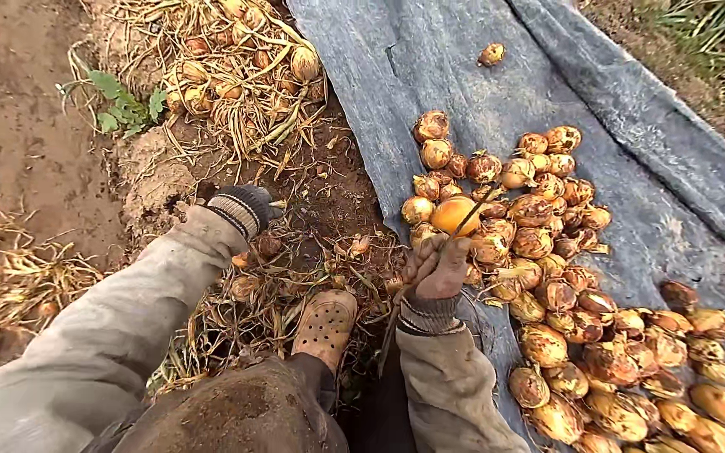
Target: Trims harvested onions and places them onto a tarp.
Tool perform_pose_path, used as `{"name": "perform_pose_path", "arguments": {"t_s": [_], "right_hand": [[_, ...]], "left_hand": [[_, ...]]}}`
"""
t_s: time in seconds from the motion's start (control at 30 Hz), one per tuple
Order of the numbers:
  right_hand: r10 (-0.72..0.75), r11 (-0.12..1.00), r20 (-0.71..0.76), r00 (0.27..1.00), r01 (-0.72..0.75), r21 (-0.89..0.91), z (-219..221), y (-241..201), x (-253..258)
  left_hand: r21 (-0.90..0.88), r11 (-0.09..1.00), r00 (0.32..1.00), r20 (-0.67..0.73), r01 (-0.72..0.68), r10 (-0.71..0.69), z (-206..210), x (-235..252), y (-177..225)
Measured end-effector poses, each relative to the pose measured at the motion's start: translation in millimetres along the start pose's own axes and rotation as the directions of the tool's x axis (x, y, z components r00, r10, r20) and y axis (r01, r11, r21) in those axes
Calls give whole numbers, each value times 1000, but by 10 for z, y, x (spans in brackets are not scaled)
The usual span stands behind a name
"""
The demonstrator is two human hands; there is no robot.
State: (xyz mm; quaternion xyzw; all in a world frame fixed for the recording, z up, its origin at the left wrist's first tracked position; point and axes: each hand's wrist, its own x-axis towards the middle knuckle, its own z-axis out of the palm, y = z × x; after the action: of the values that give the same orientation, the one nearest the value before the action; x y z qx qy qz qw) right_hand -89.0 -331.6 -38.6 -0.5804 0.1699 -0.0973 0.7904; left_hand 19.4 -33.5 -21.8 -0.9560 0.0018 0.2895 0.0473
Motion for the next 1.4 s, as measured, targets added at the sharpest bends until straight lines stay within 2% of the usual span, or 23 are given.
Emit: {"name": "perform_pose_path", "arguments": {"t_s": [0.07, 0.1, 0.13, 0.2, 0.27, 0.33, 0.4, 0.47, 0.53, 0.57, 0.63, 0.73, 0.8, 0.87, 0.97, 1.03, 1.1, 1.13, 1.2, 1.27, 1.33, 1.37, 1.4], "right_hand": [[41, 994, -43, 998, -45, -99, -50, 32, 62], [114, 980, -21, 993, -116, -163, -35, 100, 50], [178, 959, 24, 984, -169, -226, -4, 188, 12], [282, 904, 126, 951, -220, -367, 78, 340, -93], [364, 825, 226, 904, -201, -528, 145, 404, -189], [434, 732, 311, 846, -129, -669, 202, 378, -229], [523, 624, 352, 776, -67, -779, 215, 326, -238], [572, 577, 379, 727, -28, -816, 220, 286, -238], [528, 606, 439, 727, 40, -795, 213, 287, -243], [501, 637, 466, 729, 53, -769, 213, 251, -246], [443, 712, 508, 739, 55, -700, 186, 195, -261], [342, 813, 534, 774, 42, -581, 185, 235, -308], [318, 865, 552, 771, 2, -502, 205, 278, -333], [316, 874, 549, 774, -13, -485, 218, 329, -345], [416, 827, 505, 757, -83, -556, 228, 337, -340], [498, 780, 419, 759, -180, -599, 236, 385, -336], [560, 736, 322, 763, -280, -616, 243, 453, -316], [593, 706, 288, 752, -314, -635, 239, 464, -298], [658, 646, 301, 691, -311, -697, 213, 500, -277], [675, 648, 368, 640, -275, -710, 209, 522, -297], [631, 711, 356, 689, -331, -620, 229, 499, -329], [622, 731, 308, 720, -395, -556, 238, 464, -334], [619, 738, 272, 736, -428, -521, 237, 428, -316]], "left_hand": [[65, 992, 978, 169, 109, -119, 328, 44, -108], [59, 989, 972, 186, 135, -144, 503, 59, -119], [33, 989, 976, 163, 144, -147, 654, 66, -117], [-34, 994, 994, 32, 107, -106, 869, 54, -123], [-126, 992, 993, -116, 17, -32, 962, -14, -106], [-299, 949, 974, -226, -96, 28, 947, -135, -5], [-540, 819, 955, -295, -196, 34, 922, -390, 193], [-746, 602, 944, -328, -284, 38, 864, -656, 418], [-855, 371, 932, -347, -362, 109, 802, -864, 564], [-878, 295, 926, -346, -377, 153, 780, -934, 577], [-899, 262, 934, -313, -351, 174, 645, -1109, 579], [-786, 438, 899, -391, -437, 195, 577, -1257, 460], [-618, 575, 834, -491, -536, 251, 600, -1298, 365], [-516, 623, 784, -553, -588, 282, 649, -1252, 277], [-458, 735, 823, -517, -500, 238, 527, -1208, 215], [-504, 767, 855, -507, -397, 109, 493, -1120, 260], [-622, 713, 867, -496, -324, -38, 437, -1036, 402], [-672, 665, 869, -490, -326, -69, 401, -1004, 481], [-692, 600, 867, -499, -401, 3, 337, -957, 610], [-591, 661, 867, -457, -463, 199, 216, -937, 680], [-408, 802, 898, -243, -437, 366, 47, -913, 757], [-331, 841, 904, -150, -428, 401, 0, -889, 818], [-279, 856, 901, -114, -434, 420, -36, -871, 884]]}}
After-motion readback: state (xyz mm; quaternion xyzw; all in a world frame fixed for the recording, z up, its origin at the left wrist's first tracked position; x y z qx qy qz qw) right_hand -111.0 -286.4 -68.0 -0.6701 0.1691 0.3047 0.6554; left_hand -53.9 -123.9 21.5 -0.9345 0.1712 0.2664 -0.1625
